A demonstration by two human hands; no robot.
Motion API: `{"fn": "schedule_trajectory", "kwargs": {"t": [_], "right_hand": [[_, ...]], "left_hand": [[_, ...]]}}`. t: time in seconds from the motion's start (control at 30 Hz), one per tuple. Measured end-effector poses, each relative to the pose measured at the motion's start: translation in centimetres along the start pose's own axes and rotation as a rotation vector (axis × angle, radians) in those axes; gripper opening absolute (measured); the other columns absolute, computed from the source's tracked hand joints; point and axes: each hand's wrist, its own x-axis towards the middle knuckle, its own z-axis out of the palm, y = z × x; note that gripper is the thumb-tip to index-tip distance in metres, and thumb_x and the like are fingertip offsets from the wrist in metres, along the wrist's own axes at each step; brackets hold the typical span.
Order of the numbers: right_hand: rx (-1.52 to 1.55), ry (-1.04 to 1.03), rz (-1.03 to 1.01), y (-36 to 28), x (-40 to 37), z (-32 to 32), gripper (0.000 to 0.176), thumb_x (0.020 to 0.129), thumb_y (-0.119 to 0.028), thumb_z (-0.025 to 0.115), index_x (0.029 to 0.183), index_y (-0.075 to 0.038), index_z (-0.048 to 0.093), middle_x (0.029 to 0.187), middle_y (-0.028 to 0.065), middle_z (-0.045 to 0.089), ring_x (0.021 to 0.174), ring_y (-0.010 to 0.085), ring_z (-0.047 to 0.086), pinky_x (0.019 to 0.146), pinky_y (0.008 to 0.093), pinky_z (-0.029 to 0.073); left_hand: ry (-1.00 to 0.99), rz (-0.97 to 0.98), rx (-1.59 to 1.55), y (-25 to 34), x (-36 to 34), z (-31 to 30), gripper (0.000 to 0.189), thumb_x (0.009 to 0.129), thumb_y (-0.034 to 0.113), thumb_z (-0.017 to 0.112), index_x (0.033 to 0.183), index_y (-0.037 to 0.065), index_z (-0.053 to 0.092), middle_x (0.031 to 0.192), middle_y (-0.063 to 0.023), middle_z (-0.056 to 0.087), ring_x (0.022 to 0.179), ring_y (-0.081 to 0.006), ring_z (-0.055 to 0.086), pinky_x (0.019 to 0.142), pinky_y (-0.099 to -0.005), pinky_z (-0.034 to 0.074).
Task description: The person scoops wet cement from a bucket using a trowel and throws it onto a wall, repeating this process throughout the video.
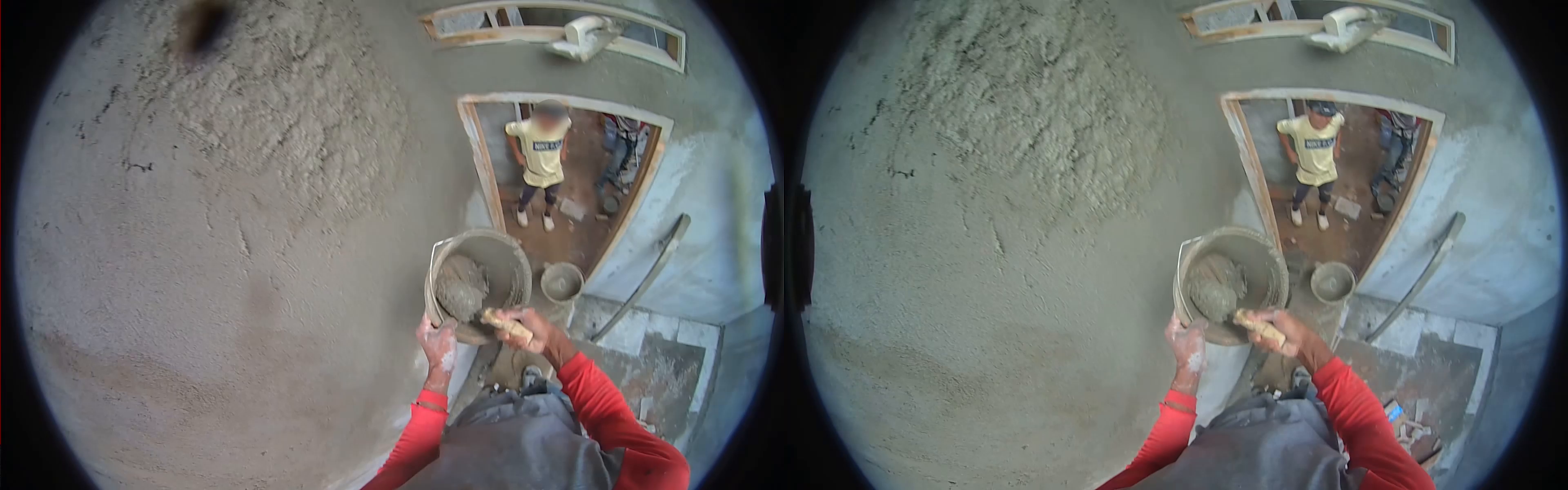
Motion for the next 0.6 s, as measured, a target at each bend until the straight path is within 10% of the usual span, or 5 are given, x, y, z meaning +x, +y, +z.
{"fn": "schedule_trajectory", "kwargs": {"t": [0.23,0.43,0.6], "right_hand": [[0.044,-0.189,-0.314,-4.0,2.6,11.6,0.033,0.105,-0.032,0.062,0.125,-0.005,0.058,0.082,0.0092,0.063,0.046,0.0124,0.051,0.040,0.0252,0.044],[-0.273,-0.167,-1.187,-16.8,1.4,28.7,0.033,0.102,-0.030,0.067,0.122,-0.004,0.063,0.079,0.0072,0.066,0.048,0.0106,0.058,0.039,0.0255,0.045],[-0.514,0.603,-2.098,-30.6,1.4,39.5,0.045,0.096,-0.029,0.074,0.124,0.005,0.067,0.079,0.0137,0.073,0.059,0.0218,0.071,0.048,0.0322,0.054]], "left_hand": [[0.338,-0.214,-0.323,-3.7,0.4,-5.5,0.053,0.070,-0.013,0.065,0.120,0.004,0.069,0.107,-0.0030,0.073,0.088,-0.0156,0.066,0.076,-0.0285,0.053],[0.374,-0.058,-0.262,-6.9,-4.6,-14.3,0.055,0.069,-0.014,0.062,0.119,0.007,0.070,0.109,-0.0033,0.072,0.091,-0.0174,0.067,0.075,-0.0319,0.055],[0.548,-0.232,-0.150,-9.2,-13.2,-20.4,0.035,0.072,-0.006,0.062,0.105,0.002,0.071,0.097,-0.0045,0.072,0.080,-0.0157,0.065,0.068,-0.0292,0.051]]}}
